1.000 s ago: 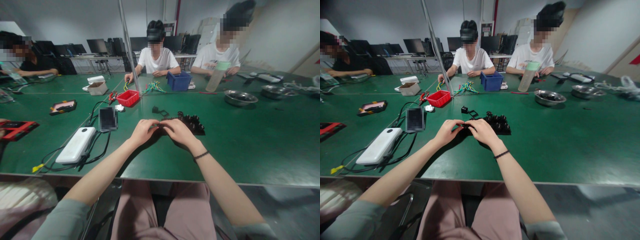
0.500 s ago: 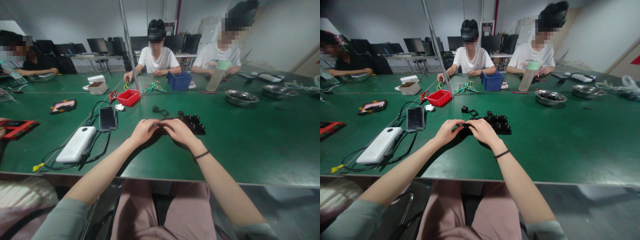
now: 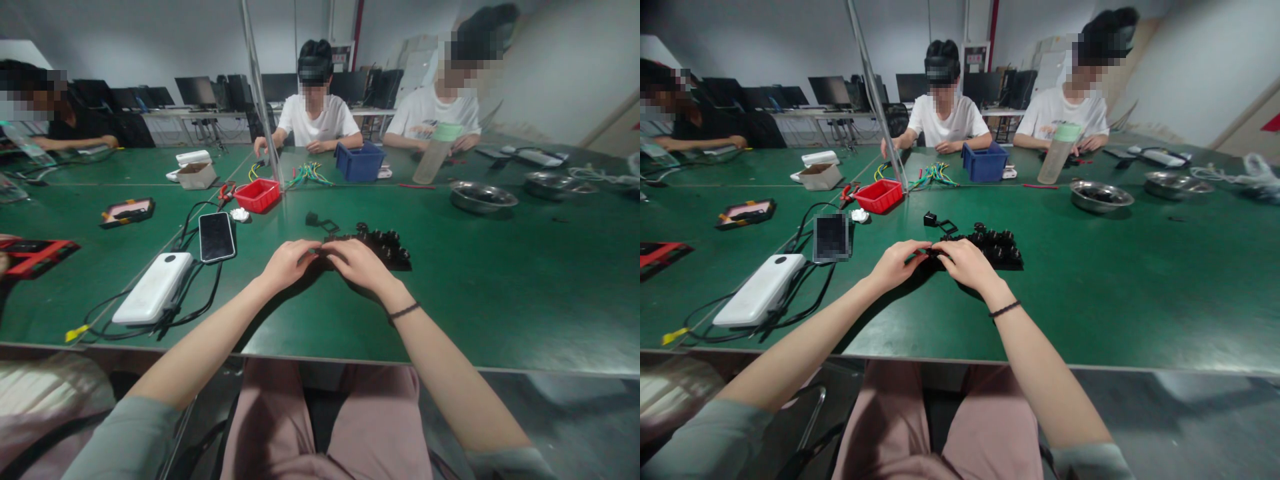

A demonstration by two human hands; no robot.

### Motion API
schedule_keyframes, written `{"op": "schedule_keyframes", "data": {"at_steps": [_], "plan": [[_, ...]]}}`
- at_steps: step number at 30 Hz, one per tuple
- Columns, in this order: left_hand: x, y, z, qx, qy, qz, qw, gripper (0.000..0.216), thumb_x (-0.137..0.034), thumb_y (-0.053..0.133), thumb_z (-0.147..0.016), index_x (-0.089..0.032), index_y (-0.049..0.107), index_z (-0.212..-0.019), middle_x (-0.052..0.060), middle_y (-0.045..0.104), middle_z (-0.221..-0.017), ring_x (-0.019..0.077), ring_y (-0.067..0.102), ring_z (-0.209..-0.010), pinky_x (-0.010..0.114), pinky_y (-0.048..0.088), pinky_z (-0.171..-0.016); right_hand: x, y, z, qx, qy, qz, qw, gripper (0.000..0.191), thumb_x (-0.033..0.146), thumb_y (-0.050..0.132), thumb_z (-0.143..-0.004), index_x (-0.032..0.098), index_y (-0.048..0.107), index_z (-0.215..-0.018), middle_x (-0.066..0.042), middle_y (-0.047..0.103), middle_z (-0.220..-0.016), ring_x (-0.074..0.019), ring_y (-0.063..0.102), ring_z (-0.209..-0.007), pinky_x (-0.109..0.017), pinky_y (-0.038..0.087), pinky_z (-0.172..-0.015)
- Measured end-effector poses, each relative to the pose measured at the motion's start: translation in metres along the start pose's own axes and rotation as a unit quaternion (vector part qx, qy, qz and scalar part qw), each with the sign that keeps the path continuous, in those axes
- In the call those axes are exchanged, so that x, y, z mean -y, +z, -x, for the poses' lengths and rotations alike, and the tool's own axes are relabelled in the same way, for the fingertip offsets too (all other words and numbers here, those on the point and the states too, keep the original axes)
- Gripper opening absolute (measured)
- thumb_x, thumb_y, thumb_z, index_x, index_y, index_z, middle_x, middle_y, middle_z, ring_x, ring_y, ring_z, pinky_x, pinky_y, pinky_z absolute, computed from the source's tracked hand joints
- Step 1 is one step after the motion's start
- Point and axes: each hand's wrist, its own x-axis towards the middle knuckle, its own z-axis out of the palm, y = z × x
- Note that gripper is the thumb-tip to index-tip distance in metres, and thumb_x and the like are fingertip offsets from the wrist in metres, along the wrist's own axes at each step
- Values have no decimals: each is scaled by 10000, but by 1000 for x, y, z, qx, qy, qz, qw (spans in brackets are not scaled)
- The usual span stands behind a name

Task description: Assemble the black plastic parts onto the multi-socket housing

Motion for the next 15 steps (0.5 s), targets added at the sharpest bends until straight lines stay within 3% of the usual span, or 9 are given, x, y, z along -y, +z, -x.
{"op": "schedule_keyframes", "data": {"at_steps": [15], "plan": [[0,0,0,3,5,14,1000,232,-208,524,-935,-161,645,-1128,87,731,-1037,177,698,-957,310,556,-851,-3,2,-1,1,-4,10,1000,254,170,516,-929,161,653,-1142,-114,720,-1138,-247,667,-1044,-403,485,-908]]}}
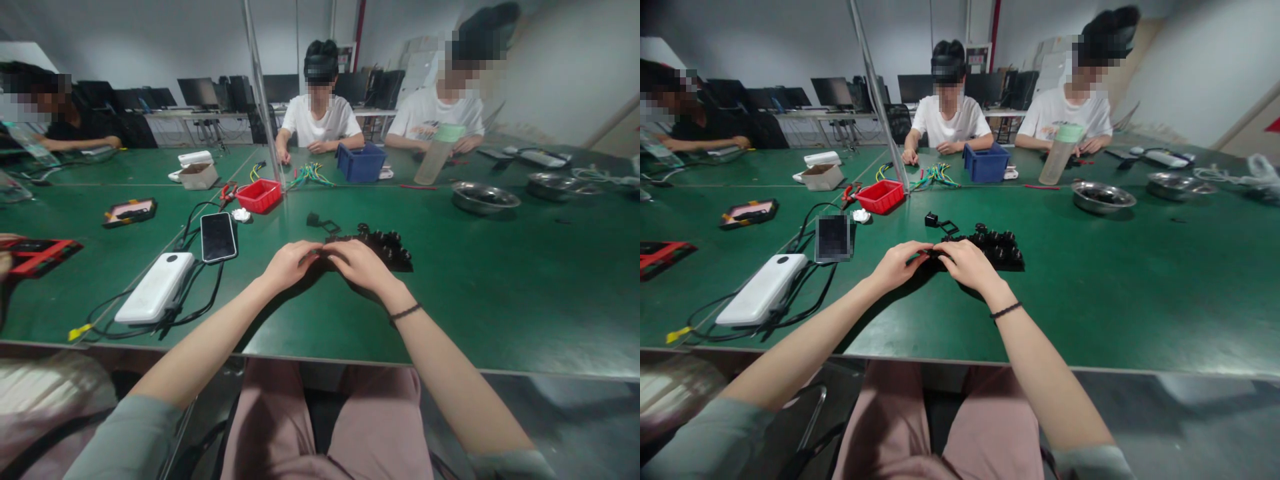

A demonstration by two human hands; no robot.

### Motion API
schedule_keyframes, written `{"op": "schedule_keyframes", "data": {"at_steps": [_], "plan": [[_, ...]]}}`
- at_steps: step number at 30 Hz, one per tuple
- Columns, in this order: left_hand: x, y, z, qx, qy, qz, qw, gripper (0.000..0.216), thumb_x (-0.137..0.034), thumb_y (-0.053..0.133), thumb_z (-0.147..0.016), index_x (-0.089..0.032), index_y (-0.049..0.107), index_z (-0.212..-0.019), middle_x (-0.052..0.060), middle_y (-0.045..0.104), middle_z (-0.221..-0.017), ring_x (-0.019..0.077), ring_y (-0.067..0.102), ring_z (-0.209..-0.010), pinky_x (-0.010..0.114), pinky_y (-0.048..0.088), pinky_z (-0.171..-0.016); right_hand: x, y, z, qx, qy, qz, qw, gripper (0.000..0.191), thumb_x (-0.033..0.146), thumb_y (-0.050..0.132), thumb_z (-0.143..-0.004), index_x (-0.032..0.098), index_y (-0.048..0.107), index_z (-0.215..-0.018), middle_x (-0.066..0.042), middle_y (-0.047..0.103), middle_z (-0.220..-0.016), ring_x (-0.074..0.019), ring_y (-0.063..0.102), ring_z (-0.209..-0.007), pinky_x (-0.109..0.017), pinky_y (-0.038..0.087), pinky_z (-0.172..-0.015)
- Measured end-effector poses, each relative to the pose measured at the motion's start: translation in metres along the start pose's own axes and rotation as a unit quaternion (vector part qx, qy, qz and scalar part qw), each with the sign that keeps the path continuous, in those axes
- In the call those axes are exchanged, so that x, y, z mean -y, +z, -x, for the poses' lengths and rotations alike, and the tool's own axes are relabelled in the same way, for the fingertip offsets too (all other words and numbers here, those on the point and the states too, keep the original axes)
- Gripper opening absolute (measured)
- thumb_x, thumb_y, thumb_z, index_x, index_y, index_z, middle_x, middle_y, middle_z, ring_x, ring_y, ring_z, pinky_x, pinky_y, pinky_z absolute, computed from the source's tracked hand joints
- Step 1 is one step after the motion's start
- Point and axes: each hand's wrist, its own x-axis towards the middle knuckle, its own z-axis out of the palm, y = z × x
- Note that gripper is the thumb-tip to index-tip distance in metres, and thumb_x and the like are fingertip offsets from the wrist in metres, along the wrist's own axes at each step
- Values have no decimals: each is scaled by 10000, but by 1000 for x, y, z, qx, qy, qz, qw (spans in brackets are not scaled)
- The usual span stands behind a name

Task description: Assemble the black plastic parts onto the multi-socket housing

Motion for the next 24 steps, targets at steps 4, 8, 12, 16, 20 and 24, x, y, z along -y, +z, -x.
{"op": "schedule_keyframes", "data": {"at_steps": [4,8,12,16,20,24], "plan": [[1,0,0,0,2,-2,1000,233,-216,516,-941,-162,647,-1126,88,731,-1030,178,699,-949,311,557,-848,1,-1,0,2,0,5,1000,255,168,519,-930,166,653,-1146,-108,721,-1137,-248,670,-1037,-403,485,-903],[1,0,0,1,7,4,1000,238,-207,513,-940,-150,645,-1130,99,730,-1031,181,697,-954,314,557,-849,2,-1,0,6,2,8,1000,247,165,523,-930,146,655,-1138,-118,720,-1138,-252,668,-1040,-404,486,-901],[1,0,0,4,6,6,1000,237,-208,520,-936,-154,646,-1129,97,730,-1032,181,697,-957,314,557,-852,2,-2,0,5,1,7,1000,242,167,529,-929,146,658,-1132,-117,722,-1134,-250,671,-1037,-403,488,-904],[0,0,0,8,6,6,1000,237,-209,519,-936,-146,647,-1126,99,731,-1026,181,699,-944,312,559,-844,1,-1,1,3,0,5,1000,242,170,526,-930,158,660,-1131,-113,723,-1134,-245,672,-1038,-401,488,-908],[0,0,-1,15,4,6,1000,242,-206,520,-934,-141,647,-1130,103,732,-1026,186,700,-940,319,561,-843,0,-1,0,5,-2,4,1000,245,167,523,-929,150,662,-1131,-121,723,-1130,-247,672,-1039,-404,487,-910],[0,0,-1,21,-1,3,1000,245,-203,523,-930,-150,647,-1134,98,733,-1025,188,701,-935,324,563,-841,0,0,0,10,-4,2,1000,248,165,522,-929,154,664,-1132,-123,725,-1120,-246,674,-1034,-406,486,-909]]}}
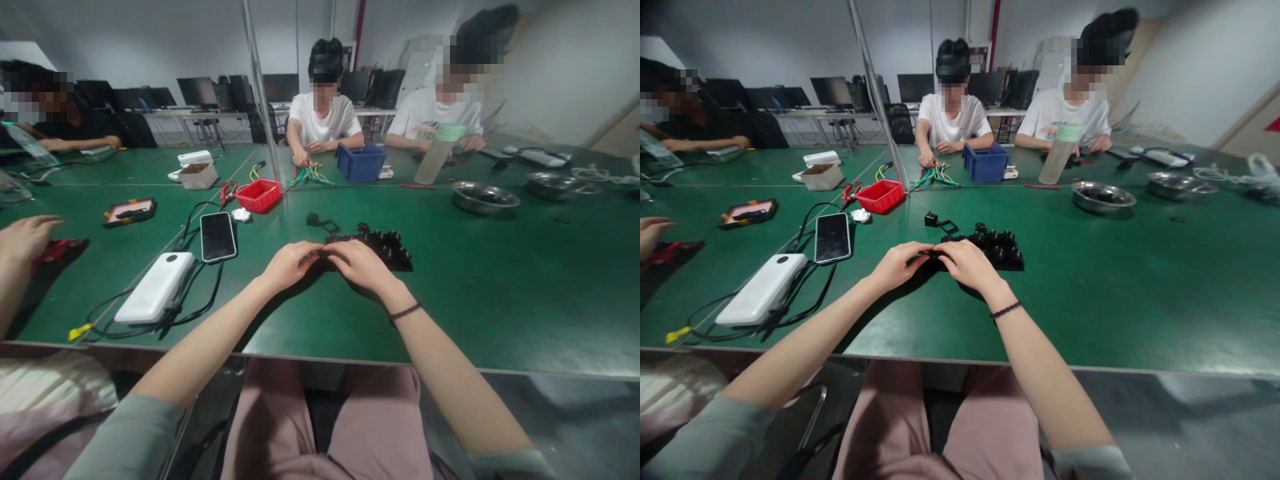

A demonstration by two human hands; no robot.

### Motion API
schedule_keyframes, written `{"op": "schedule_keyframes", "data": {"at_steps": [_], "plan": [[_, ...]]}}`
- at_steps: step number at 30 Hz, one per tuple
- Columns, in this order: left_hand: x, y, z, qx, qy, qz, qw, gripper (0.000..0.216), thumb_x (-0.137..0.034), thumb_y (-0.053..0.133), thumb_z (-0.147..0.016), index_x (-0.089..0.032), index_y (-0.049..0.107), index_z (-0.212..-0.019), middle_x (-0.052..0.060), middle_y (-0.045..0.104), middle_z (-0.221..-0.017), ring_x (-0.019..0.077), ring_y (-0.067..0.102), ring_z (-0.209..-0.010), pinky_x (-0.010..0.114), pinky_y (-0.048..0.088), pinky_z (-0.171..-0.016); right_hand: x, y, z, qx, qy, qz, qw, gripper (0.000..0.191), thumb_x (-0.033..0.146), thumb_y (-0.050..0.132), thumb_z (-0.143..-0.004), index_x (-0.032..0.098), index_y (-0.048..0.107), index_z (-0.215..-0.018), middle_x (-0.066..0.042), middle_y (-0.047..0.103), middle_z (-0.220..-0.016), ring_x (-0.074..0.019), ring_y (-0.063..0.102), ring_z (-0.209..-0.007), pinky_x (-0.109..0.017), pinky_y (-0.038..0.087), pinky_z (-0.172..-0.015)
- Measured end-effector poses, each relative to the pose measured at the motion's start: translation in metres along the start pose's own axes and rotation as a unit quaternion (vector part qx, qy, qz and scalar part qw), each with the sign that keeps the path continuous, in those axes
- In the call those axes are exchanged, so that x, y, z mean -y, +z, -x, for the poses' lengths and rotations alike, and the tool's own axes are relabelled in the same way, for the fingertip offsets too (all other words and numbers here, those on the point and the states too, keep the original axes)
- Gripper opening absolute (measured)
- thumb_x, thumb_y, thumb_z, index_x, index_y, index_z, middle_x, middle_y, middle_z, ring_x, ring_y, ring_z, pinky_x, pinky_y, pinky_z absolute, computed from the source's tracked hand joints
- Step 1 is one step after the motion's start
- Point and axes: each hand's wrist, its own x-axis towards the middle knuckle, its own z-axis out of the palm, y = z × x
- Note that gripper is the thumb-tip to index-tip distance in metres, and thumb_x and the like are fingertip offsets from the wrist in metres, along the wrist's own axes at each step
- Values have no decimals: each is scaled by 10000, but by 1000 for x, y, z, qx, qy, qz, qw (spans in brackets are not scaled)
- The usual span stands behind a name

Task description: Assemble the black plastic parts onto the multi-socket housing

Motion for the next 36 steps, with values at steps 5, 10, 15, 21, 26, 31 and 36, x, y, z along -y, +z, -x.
{"op": "schedule_keyframes", "data": {"at_steps": [5,10,15,21,26,31,36], "plan": [[0,0,1,1,-3,0,1000,248,-205,526,-927,-147,649,-1134,99,733,-1033,188,701,-949,323,562,-854,0,0,0,-1,2,0,1000,247,170,524,-929,152,665,-1131,-122,726,-1119,-245,672,-1031,-404,484,-906],[0,0,1,10,-10,-1,1000,254,-201,528,-922,-148,649,-1139,98,733,-1037,188,701,-953,325,561,-862,-1,1,0,-1,0,4,1000,250,171,525,-927,169,666,-1132,-113,728,-1113,-242,670,-1035,-406,486,-910],[0,0,0,15,-13,1,1000,259,-208,520,-924,-152,646,-1143,96,731,-1037,189,699,-951,332,560,-865,-1,1,0,1,2,5,1000,252,163,529,-919,157,665,-1131,-125,724,-1115,-247,668,-1037,-415,490,-909],[0,0,0,16,-20,-1,1000,251,-206,537,-916,-174,647,-1140,82,732,-1032,183,701,-936,320,558,-849,0,0,0,4,5,5,1000,249,167,517,-925,171,663,-1127,-116,721,-1121,-246,664,-1040,-413,483,-911],[0,1,0,14,-19,-7,1000,242,-201,546,-913,-156,651,-1125,96,731,-1037,188,701,-936,317,557,-839,-1,1,1,7,5,6,1000,255,169,513,-929,166,658,-1138,-122,719,-1121,-246,662,-1038,-411,480,-906],[1,1,1,9,-16,-12,1000,236,-207,547,-915,-159,653,-1120,93,732,-1046,187,702,-941,320,558,-849,0,1,0,8,7,6,1000,259,163,511,-930,139,654,-1145,-131,717,-1124,-253,660,-1038,-417,481,-909],[2,2,0,7,-15,-13,1000,230,-197,555,-908,-164,657,-1112,88,736,-1031,188,704,-932,320,562,-838,1,0,0,0,5,4,1000,261,169,515,-927,165,657,-1146,-121,720,-1118,-243,659,-1050,-411,481,-916]]}}
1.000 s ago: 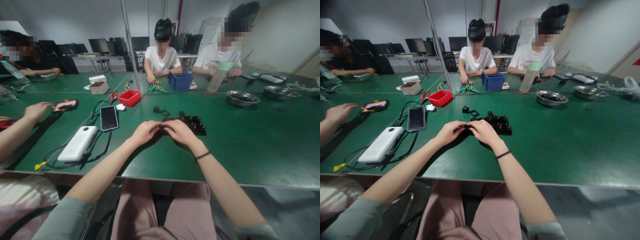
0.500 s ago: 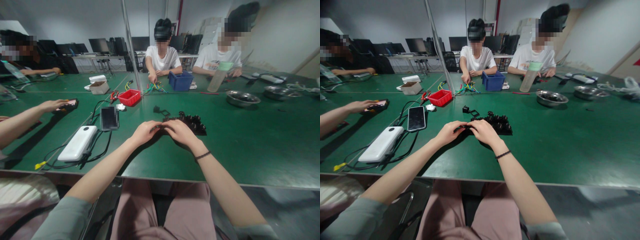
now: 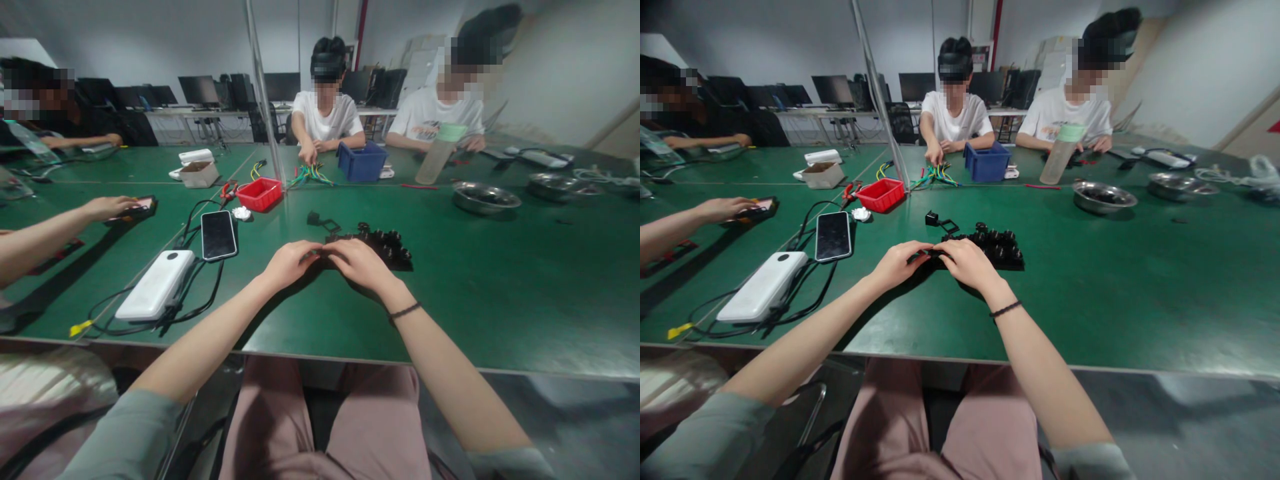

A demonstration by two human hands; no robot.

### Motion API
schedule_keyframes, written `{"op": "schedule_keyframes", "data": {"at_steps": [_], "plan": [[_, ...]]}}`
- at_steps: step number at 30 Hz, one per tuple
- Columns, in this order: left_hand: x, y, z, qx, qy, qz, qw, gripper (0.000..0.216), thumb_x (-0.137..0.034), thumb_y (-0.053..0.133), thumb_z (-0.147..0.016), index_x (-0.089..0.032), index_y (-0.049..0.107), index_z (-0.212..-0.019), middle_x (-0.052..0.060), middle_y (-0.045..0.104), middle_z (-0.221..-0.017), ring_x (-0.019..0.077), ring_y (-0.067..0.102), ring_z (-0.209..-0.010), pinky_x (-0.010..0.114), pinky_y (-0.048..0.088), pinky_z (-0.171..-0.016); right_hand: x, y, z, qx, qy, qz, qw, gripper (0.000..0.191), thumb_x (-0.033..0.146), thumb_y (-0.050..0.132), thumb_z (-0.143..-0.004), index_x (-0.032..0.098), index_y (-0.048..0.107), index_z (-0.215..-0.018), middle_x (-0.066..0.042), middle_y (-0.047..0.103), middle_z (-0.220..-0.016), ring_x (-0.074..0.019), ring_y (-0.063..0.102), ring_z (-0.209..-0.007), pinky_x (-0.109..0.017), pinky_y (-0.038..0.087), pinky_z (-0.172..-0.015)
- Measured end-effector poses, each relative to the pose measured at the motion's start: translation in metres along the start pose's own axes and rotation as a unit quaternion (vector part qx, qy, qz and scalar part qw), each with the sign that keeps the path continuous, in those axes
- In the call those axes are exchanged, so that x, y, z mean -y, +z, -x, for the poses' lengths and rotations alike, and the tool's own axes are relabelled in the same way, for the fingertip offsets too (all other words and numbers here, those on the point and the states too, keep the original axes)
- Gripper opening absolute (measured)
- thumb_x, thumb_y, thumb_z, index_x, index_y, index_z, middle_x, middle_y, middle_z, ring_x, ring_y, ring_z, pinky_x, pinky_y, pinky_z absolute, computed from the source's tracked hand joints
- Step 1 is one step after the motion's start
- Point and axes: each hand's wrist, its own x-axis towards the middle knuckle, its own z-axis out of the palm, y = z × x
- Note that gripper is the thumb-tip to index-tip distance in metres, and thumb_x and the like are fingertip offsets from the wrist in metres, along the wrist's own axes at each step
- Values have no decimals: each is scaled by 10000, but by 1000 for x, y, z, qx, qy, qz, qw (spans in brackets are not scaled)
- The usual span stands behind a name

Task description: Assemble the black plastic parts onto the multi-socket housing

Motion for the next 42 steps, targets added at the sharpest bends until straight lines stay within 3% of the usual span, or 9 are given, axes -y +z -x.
{"op": "schedule_keyframes", "data": {"at_steps": [35,42], "plan": [[-3,-3,-1,11,-3,0,1000,181,-271,532,-920,-174,679,-961,75,727,-945,187,687,-861,307,540,-781,1,-2,-1,7,6,5,1000,217,131,524,-908,168,691,-1042,-100,744,-1018,-236,686,-955,-367,484,-851],[-5,-4,0,9,-9,-8,1000,176,-282,536,-915,-175,674,-937,76,728,-946,196,693,-878,320,539,-806,-3,-4,0,-33,21,-6,999,278,106,468,-906,150,672,-1090,-130,728,-1100,-255,673,-1019,-400,485,-900]]}}
